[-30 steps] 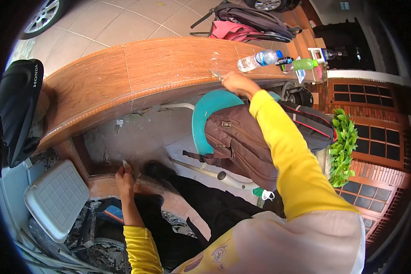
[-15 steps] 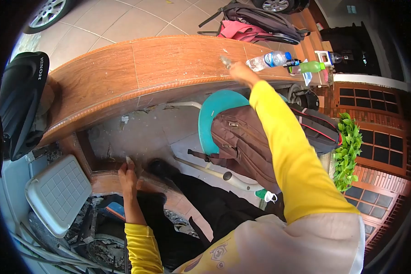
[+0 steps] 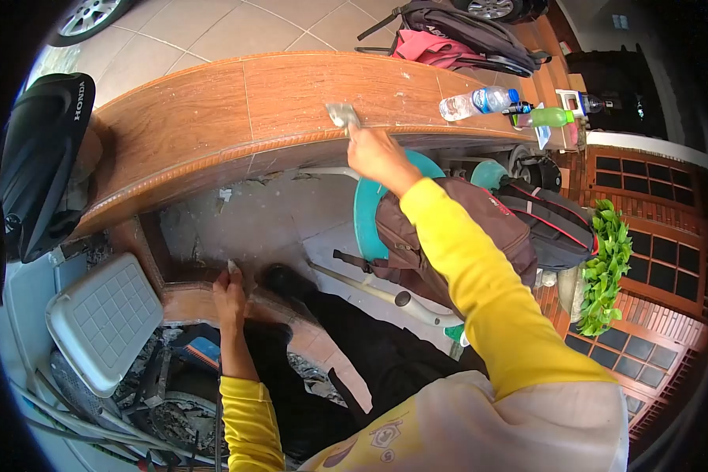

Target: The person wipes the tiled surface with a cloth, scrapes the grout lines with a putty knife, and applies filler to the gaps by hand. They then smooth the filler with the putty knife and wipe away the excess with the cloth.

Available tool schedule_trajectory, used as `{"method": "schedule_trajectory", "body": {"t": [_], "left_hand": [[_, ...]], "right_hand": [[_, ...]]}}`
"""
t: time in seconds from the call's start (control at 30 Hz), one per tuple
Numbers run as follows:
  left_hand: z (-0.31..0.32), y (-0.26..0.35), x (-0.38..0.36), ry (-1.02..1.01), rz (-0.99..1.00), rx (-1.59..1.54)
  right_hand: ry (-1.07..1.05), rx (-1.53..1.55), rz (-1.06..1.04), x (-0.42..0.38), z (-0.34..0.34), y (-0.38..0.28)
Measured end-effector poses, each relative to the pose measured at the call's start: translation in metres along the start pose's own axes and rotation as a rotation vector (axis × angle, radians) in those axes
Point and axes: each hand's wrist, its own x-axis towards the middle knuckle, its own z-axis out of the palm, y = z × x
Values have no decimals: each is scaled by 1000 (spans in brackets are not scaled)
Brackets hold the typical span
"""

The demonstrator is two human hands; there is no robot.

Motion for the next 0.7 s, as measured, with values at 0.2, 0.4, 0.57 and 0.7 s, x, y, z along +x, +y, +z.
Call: {"method": "schedule_trajectory", "body": {"t": [0.2, 0.4, 0.57, 0.7], "left_hand": [[-11, 16, -9, -25, -33, 27], [-2, 5, -5, 4, -38, -2], [1, 8, -3, -7, -48, 83], [3, 4, -3, -26, -46, -6]], "right_hand": [[-14, -35, 58, -5, -7, 8], [-102, -52, 81, -20, -15, 0], [-78, -16, 30, -2, -10, 10], [-71, -17, 24, -9, -8, 24]]}}
